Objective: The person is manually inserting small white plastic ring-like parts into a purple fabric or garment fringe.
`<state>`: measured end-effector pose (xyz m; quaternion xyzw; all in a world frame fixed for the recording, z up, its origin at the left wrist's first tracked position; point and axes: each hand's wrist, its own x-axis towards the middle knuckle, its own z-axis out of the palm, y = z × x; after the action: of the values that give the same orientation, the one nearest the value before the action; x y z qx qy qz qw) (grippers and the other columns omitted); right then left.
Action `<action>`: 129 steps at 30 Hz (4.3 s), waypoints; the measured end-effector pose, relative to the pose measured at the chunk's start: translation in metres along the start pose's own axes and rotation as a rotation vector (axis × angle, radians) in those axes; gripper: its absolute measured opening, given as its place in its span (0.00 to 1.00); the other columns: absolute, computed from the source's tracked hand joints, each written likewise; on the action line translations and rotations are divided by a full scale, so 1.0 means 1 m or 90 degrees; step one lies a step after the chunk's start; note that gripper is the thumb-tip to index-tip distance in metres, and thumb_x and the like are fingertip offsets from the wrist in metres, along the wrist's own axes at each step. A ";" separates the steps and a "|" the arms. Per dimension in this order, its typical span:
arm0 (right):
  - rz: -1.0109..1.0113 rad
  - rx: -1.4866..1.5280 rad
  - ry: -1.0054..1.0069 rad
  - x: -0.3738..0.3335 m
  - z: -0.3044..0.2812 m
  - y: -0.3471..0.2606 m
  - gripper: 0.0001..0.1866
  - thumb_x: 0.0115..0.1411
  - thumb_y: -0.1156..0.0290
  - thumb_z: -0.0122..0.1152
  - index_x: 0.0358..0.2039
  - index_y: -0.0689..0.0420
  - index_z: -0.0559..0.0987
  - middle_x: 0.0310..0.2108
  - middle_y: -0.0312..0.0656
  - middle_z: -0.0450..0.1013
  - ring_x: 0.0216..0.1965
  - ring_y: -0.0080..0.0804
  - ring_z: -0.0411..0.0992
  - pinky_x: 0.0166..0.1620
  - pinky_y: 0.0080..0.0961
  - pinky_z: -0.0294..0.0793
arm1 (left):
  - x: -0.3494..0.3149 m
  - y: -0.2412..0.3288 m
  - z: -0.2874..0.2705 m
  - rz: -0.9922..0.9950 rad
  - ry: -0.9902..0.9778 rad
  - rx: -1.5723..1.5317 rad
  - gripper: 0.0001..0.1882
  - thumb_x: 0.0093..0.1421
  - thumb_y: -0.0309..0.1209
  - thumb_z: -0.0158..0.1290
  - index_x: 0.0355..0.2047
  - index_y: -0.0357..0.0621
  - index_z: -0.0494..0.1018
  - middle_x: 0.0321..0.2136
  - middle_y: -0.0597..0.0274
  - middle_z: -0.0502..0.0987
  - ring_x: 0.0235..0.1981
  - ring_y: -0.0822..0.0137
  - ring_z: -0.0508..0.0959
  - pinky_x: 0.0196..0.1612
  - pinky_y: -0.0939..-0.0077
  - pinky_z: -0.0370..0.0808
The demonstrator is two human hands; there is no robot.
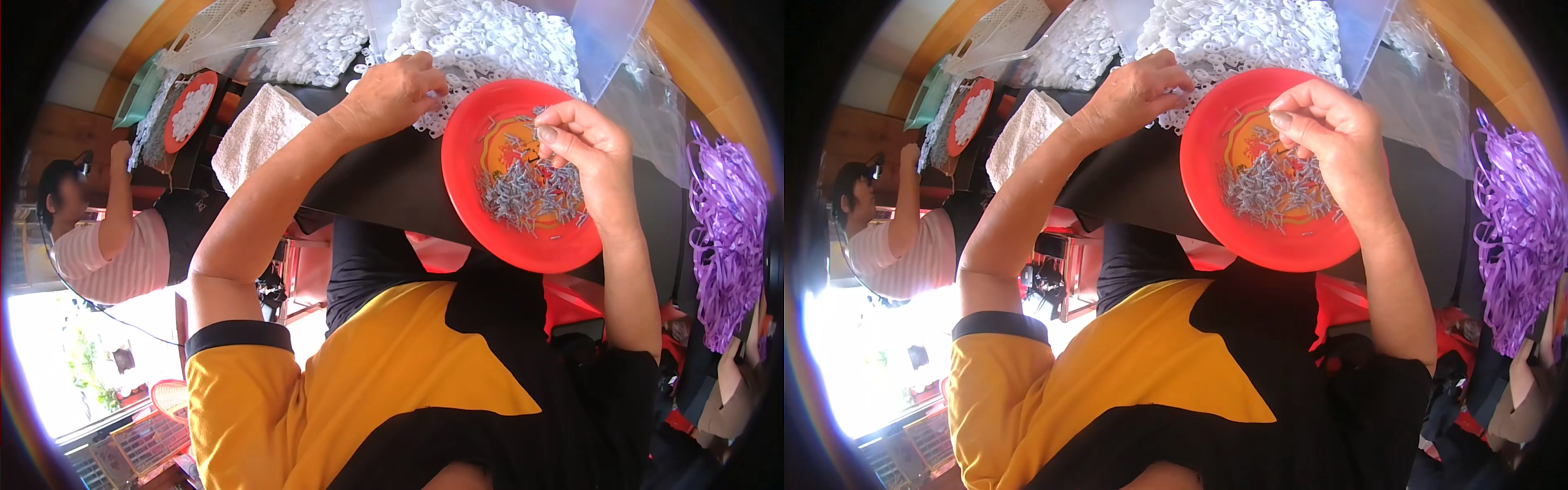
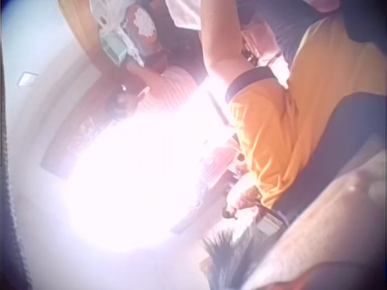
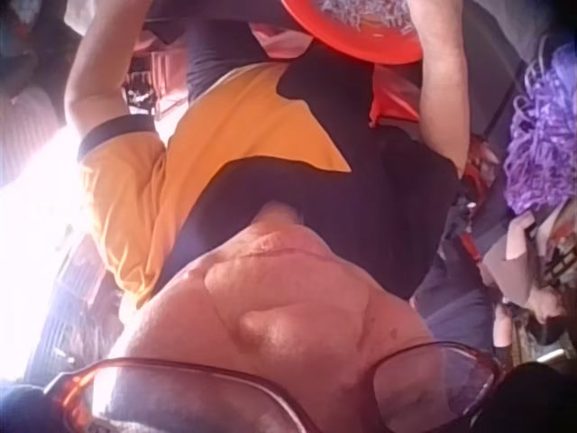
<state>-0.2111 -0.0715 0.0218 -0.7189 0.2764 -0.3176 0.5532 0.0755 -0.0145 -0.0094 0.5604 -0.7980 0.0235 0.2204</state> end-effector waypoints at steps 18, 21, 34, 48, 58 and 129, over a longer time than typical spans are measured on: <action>-0.009 -0.033 0.008 0.003 0.001 0.007 0.04 0.61 0.73 0.61 0.35 0.58 0.80 0.26 0.31 0.75 0.29 0.15 0.70 0.32 0.16 0.66 | 0.003 0.008 0.010 -0.010 0.055 0.009 0.05 0.55 0.28 0.58 0.31 0.44 0.74 0.31 0.61 0.73 0.32 0.56 0.77 0.35 0.64 0.75; -0.002 -0.026 0.026 0.004 0.002 0.006 0.04 0.61 0.73 0.61 0.34 0.58 0.80 0.26 0.31 0.75 0.29 0.16 0.70 0.32 0.16 0.66 | 0.002 0.015 0.007 -0.119 0.088 -0.149 0.05 0.55 0.26 0.59 0.33 0.42 0.75 0.28 0.64 0.76 0.28 0.64 0.77 0.31 0.71 0.73; -0.043 0.042 0.041 0.009 0.014 -0.027 0.05 0.63 0.70 0.60 0.35 0.58 0.79 0.26 0.31 0.74 0.28 0.16 0.70 0.31 0.15 0.66 | 0.023 0.098 -0.012 -0.383 0.190 -0.968 0.06 0.59 0.21 0.58 0.36 0.33 0.74 0.27 0.61 0.77 0.22 0.74 0.76 0.20 0.83 0.69; -0.075 0.002 0.082 0.021 0.030 -0.020 0.03 0.62 0.74 0.60 0.35 0.59 0.78 0.30 0.33 0.76 0.31 0.16 0.71 0.33 0.15 0.68 | 0.024 0.097 0.009 -0.358 0.224 -1.130 0.07 0.58 0.19 0.56 0.37 0.36 0.73 0.29 0.56 0.78 0.22 0.69 0.76 0.19 0.79 0.70; 0.020 0.211 0.027 0.023 0.016 -0.016 0.04 0.61 0.75 0.60 0.35 0.62 0.78 0.29 0.38 0.77 0.29 0.22 0.74 0.31 0.17 0.69 | 0.019 0.100 0.012 -0.193 0.252 -0.879 0.08 0.57 0.18 0.60 0.37 0.36 0.76 0.32 0.62 0.79 0.31 0.73 0.79 0.40 0.81 0.76; -0.116 -0.073 0.156 0.018 0.036 -0.003 0.05 0.61 0.71 0.63 0.33 0.59 0.80 0.23 0.28 0.72 0.25 0.12 0.66 0.26 0.13 0.63 | 0.017 0.100 0.008 -0.379 0.233 -0.932 0.07 0.62 0.27 0.56 0.33 0.33 0.76 0.20 0.60 0.77 0.16 0.75 0.73 0.19 0.82 0.68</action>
<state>-0.1717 -0.0620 0.0204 -0.7272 0.2930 -0.4357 0.4421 -0.0219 0.0055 0.0103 0.4501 -0.3800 -0.4728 0.6554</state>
